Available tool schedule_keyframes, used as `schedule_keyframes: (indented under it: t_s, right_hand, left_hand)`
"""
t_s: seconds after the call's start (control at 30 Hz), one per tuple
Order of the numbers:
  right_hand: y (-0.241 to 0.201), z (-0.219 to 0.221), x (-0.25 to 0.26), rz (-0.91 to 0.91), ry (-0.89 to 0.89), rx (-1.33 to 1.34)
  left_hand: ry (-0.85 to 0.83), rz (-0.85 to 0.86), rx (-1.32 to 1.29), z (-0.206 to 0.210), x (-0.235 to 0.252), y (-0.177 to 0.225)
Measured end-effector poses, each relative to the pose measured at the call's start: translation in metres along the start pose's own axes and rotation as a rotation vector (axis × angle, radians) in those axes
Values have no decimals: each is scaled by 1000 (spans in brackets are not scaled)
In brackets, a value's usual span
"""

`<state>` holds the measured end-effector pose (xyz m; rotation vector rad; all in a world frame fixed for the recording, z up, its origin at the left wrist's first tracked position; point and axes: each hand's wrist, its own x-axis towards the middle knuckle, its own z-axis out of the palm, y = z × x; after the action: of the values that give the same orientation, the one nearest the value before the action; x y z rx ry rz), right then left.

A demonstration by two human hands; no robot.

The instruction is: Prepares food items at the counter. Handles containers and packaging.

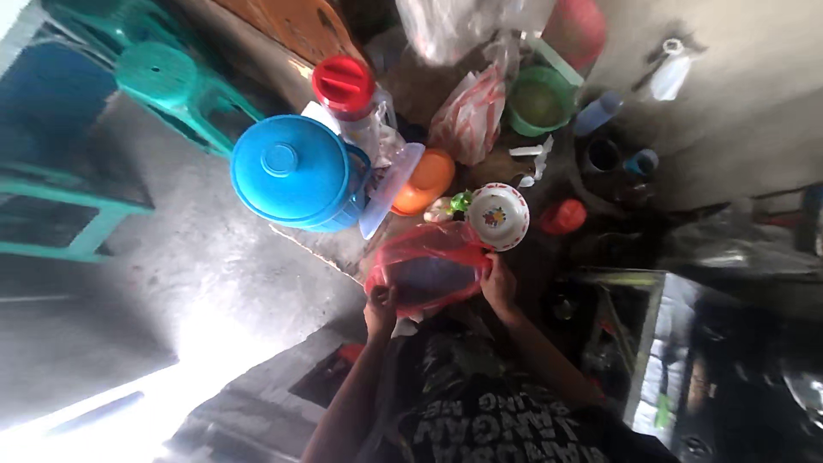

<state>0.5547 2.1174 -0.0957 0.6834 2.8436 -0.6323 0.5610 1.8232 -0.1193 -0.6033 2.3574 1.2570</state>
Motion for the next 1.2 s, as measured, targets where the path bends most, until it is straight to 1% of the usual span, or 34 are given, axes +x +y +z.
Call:
schedule_keyframes:
  t_s: [0.07,0.13,0.2,0.23,0.27,0.3,0.33,0.4,0.43,0.47,0.5,0.53,0.6,0.63,0.67,0.7,0.73,0.8,0.9,0.97,1.03,1.1,1.2]
  right_hand:
    - [7,-8,15,6,-123,80]
    - [24,-10,26,-18,-223,243]
    - [48,-3,31,-82,-272,380]
    - [56,0,34,-123,-290,374]
    - [63,4,35,-165,-299,310]
    - [68,7,36,-190,-285,213]
    - [71,11,36,-182,-268,123]
    - [75,17,36,-84,-292,22]
    - [72,18,39,-9,-336,62]
    - [67,16,43,48,-380,167]
    - [63,13,46,64,-400,280]
    - [60,9,46,36,-388,380]
    - [58,0,44,-133,-316,549]
    - [57,-2,45,-270,-263,540]
    - [55,-5,46,-412,-207,458]
    - [51,-7,48,-512,-168,337]
    - [44,-10,50,-547,-182,211]
    - [32,-12,57,-563,-223,68]
    - [16,-11,73,-595,-176,-23]
    - [9,-4,85,-697,-119,-71]
    - [-4,1,96,-762,-148,-61]
    - [-21,3,102,-764,-167,-119]
    - [-46,3,108,-764,-179,-205]
  left_hand:
    - [-11,-31,8,3,-4,-5]
    - [-3,-40,-6,10,-12,-18]
    - [105,21,12,21,-25,-24]
    - [194,66,34,27,-29,-22]
    - [268,81,63,31,-33,-16]
    - [305,62,95,33,-36,-8]
    - [303,15,114,33,-39,-1]
    - [261,-73,120,33,-41,8]
    - [237,-104,108,32,-40,9]
    - [218,-117,89,30,-37,9]
    - [188,-123,77,27,-35,9]
    - [147,-134,73,24,-32,8]
    - [55,-129,43,20,-26,3]
    - [15,-110,-4,19,-23,-1]
    - [-13,-88,-63,20,-21,-7]
    - [-37,-73,-113,21,-21,-13]
    - [-60,-67,-170,22,-24,-17]
    - [-75,-87,-316,26,-36,-23]
    - [-61,-101,-533,33,-55,-32]
    - [-64,-115,-634,40,-64,-47]
    - [-71,-124,-739,45,-72,-61]
    - [-71,-122,-842,49,-79,-72]
    - [-52,-95,-925,56,-84,-85]
